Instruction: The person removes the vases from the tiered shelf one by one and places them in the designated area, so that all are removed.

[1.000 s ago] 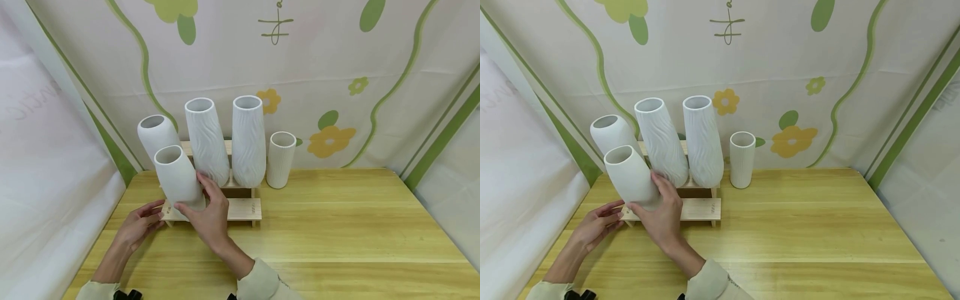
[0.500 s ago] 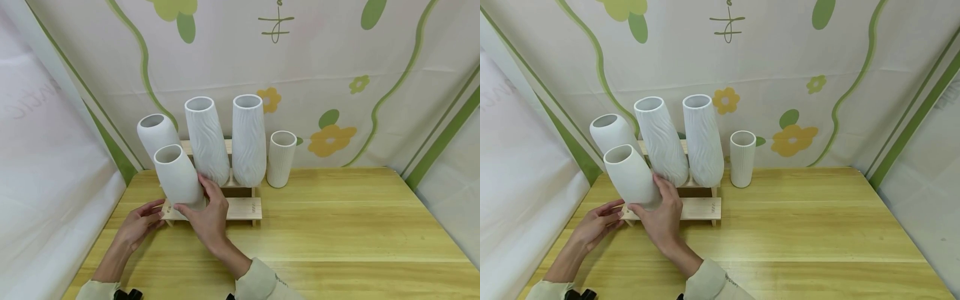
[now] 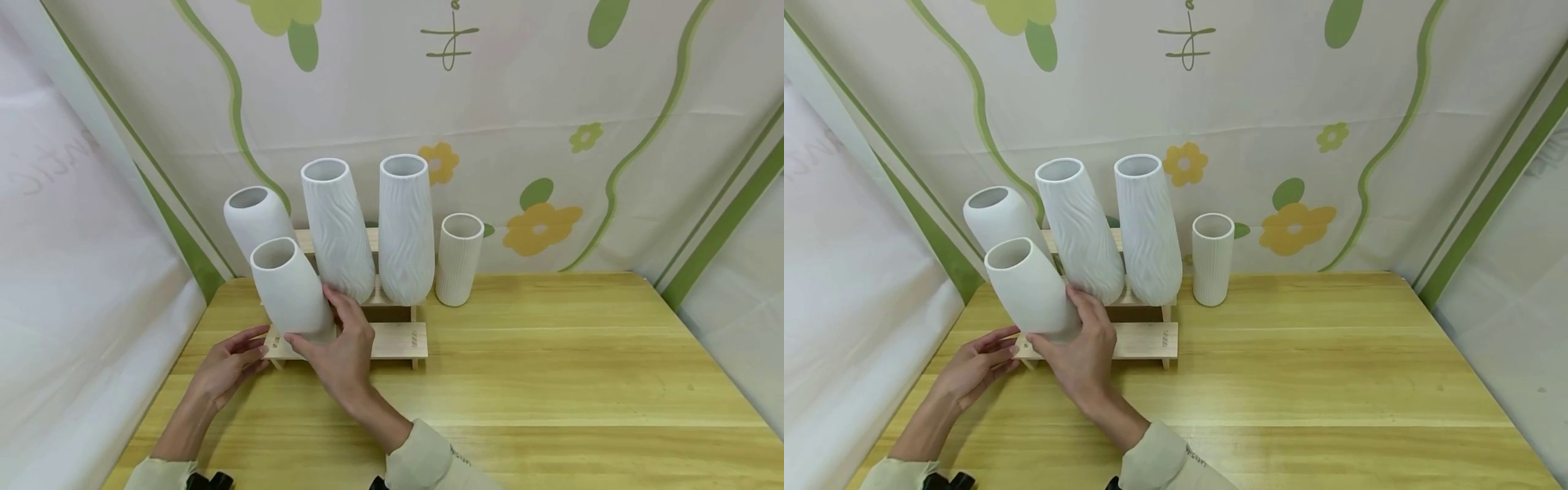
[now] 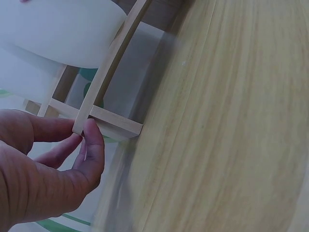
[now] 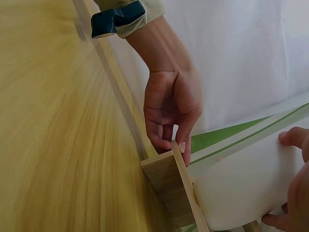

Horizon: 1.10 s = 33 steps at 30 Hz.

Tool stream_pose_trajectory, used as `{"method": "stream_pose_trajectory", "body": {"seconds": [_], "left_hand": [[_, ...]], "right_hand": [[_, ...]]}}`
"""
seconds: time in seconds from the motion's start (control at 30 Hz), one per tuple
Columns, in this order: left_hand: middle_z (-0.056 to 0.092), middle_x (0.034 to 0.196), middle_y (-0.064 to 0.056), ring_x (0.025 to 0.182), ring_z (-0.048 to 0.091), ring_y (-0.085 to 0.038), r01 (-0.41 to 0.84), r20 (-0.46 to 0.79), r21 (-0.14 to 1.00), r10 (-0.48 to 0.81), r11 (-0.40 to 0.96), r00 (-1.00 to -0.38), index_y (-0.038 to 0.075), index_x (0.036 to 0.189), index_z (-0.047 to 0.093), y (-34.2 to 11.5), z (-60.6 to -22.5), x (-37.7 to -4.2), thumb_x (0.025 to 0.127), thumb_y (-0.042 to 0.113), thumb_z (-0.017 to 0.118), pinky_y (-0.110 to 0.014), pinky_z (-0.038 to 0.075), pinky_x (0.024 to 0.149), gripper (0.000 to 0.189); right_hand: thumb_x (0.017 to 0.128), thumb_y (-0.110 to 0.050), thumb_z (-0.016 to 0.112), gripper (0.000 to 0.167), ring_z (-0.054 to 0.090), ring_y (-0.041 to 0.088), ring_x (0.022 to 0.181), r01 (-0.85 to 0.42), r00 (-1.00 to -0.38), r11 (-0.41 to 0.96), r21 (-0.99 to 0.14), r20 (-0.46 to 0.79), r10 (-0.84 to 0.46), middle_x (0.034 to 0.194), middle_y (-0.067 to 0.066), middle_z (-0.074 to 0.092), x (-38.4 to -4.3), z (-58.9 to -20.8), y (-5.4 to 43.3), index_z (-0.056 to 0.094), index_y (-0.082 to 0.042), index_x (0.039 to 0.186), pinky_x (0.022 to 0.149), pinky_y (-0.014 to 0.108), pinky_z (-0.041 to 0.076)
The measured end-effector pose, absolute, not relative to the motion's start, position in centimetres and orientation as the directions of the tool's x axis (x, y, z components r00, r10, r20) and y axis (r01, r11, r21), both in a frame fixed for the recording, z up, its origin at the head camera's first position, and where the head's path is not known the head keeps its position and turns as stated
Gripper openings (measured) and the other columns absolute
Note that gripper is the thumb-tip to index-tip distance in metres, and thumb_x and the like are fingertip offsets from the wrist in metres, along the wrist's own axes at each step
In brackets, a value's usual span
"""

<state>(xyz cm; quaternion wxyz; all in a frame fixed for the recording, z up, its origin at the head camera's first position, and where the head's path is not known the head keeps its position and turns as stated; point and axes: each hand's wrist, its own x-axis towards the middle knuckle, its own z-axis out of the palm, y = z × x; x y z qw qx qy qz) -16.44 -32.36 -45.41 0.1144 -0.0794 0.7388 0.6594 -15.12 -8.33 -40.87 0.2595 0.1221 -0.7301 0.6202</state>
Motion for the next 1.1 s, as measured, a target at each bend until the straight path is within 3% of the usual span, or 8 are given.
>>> {"method": "stream_pose_trajectory", "body": {"seconds": [0.47, 0.63, 0.8, 1.1], "left_hand": [[0.059, 0.129, -0.001, 0.106, 0.067, -0.007, -0.267, -0.271, 0.958, 0.033, 0.101, -0.962, -0.002, 0.164, 0.039, -32.3, -45.4, -16.4, 0.109, 0.009, 0.062, -0.021, 0.063, 0.093, 0.060], [0.060, 0.126, 0.000, 0.105, 0.068, -0.007, -0.258, -0.262, 0.962, 0.029, 0.089, -0.965, -0.002, 0.161, 0.043, -32.3, -45.4, -16.4, 0.109, 0.009, 0.063, -0.022, 0.063, 0.093, 0.057], [0.061, 0.125, 0.001, 0.105, 0.068, -0.006, -0.260, -0.263, 0.961, 0.022, 0.092, -0.965, -0.005, 0.162, 0.036, -32.3, -45.4, -16.3, 0.109, 0.007, 0.062, -0.022, 0.063, 0.094, 0.060], [0.061, 0.125, 0.006, 0.105, 0.068, -0.003, -0.279, -0.281, 0.957, 0.015, 0.085, -0.960, -0.007, 0.164, 0.030, -32.3, -45.5, -16.3, 0.109, 0.005, 0.061, -0.022, 0.063, 0.095, 0.065]], "right_hand": [[0.068, -0.018, 0.104, 0.084, 0.066, 0.021, 0.126, -0.458, -0.869, 0.178, -0.871, 0.481, 0.116, 0.137, 0.008, 0.063, -14.8, -40.8, -8.0, 0.066, -0.011, 0.143, 0.105, 0.037, 0.062], [0.070, -0.019, 0.102, 0.081, 0.068, 0.021, 0.125, -0.506, -0.839, 0.212, -0.836, 0.534, 0.105, 0.137, 0.007, 0.068, -14.6, -41.1, -8.1, 0.064, -0.011, 0.141, 0.103, 0.044, 0.063], [0.069, -0.016, 0.102, 0.080, 0.073, 0.021, 0.118, -0.545, -0.820, 0.204, -0.813, 0.568, 0.076, 0.132, 0.008, 0.073, -14.5, -41.2, -8.1, 0.064, -0.010, 0.138, 0.099, 0.040, 0.065], [0.067, -0.013, 0.102, 0.081, 0.073, 0.024, 0.118, -0.523, -0.849, 0.152, -0.838, 0.528, -0.008, 0.134, 0.007, 0.072, -13.9, -40.8, -7.0, 0.063, -0.011, 0.137, 0.096, 0.037, 0.066]]}}
